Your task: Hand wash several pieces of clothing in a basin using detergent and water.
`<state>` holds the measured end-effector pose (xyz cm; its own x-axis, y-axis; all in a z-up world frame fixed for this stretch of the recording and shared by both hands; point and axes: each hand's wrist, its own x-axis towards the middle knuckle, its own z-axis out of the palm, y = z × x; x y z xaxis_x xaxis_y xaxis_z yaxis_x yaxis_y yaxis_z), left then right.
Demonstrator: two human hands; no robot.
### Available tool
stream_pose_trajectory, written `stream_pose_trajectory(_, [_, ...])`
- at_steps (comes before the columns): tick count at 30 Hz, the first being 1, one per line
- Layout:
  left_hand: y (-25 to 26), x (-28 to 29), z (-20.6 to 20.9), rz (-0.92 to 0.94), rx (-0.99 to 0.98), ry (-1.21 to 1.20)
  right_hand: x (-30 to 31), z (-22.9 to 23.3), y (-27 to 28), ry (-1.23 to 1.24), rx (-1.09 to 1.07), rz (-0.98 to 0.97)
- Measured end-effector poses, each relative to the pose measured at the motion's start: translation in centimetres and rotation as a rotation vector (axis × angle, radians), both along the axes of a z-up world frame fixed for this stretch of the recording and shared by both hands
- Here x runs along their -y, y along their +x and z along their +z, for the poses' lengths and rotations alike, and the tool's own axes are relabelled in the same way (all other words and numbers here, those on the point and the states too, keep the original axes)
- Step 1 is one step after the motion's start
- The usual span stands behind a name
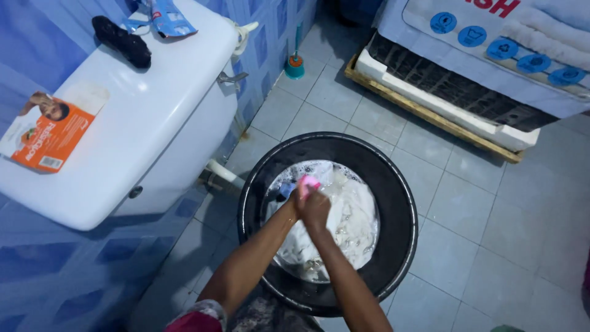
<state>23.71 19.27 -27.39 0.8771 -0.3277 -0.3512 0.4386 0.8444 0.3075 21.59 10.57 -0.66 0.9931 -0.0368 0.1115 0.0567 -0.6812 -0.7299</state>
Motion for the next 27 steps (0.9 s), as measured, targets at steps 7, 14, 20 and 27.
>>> stream_pose_trajectory(7, [0.5, 0.2, 12.1, -0.026, -0.135, 0.097, 2.1, -0.8, 4.1, 0.019, 0.045, -0.073])
stream_pose_trajectory(14, [2.7, 1.8, 15.0, 0.012, -0.189, 0.283, 9.2, -17.1, 6.8, 0.976, -0.162, -0.317])
stream_pose_trajectory(20, [4.2, 1.0, 5.9, 0.096, -0.010, 0.734, 8.9, -7.1, 7.0, 0.529, 0.208, -0.181])
stream_pose_trajectory(27, [4.9, 2.0, -4.2, 0.398, 0.348, 1.349, 6.8, -18.0, 8.0, -0.012, -0.003, -0.299])
